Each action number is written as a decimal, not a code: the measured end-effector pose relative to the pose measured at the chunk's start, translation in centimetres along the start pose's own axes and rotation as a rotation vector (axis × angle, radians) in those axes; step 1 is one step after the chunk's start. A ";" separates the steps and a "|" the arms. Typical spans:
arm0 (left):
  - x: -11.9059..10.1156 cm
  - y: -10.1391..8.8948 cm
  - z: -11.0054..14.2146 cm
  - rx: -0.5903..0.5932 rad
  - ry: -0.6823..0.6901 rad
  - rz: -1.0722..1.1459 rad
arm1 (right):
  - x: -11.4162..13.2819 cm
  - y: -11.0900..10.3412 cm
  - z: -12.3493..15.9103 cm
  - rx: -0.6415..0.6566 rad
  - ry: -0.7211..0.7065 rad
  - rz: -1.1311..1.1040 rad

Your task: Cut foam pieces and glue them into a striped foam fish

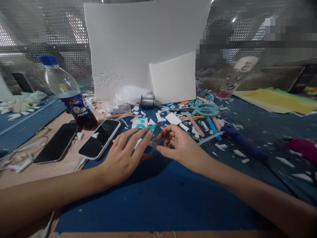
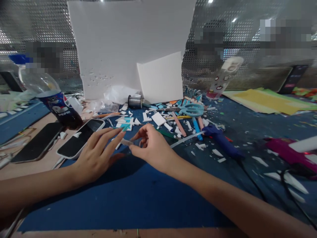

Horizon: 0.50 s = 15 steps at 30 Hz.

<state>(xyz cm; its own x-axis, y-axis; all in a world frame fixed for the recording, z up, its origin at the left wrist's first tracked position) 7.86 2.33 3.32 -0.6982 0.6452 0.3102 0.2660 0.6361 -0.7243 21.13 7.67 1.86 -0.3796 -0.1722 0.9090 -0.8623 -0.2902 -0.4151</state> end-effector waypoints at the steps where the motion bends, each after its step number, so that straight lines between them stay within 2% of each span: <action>1: -0.3 -0.1 -0.2 -0.007 0.039 -0.043 | 0.0 0.3 0.1 0.024 -0.002 -0.001; 4: -1.2 -0.8 -0.7 -0.060 0.175 -0.103 | 0.4 0.9 0.6 0.081 -0.007 0.023; 6: -1.8 -1.4 -0.6 -0.106 0.258 -0.101 | 1.2 0.9 1.0 0.067 -0.008 0.128; 9: -1.8 -1.8 -0.3 -0.142 0.278 -0.093 | 2.7 -0.4 1.7 -0.067 -0.014 0.584; 11: -1.4 -1.5 -0.1 -0.112 0.240 -0.073 | 3.2 -2.3 2.3 -0.190 0.014 0.888; 15: -1.1 -0.5 0.4 -0.041 0.245 -0.005 | 0.8 -8.6 4.0 -0.465 0.249 1.112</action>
<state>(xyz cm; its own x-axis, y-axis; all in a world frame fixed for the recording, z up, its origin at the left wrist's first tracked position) 8.20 1.18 3.08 -0.5191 0.7219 0.4577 0.2932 0.6533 -0.6980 29.62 6.31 6.01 -0.9935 0.0873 0.0728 -0.0465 0.2714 -0.9613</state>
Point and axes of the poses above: each hand's wrist, its own z-axis away from the middle knuckle, its own y-axis out of the palm, x = y × z, the point moved 7 cm from there along -z, towards the middle knuckle, and after that the axes turned 3 degrees about y, right-handed, at the moved point
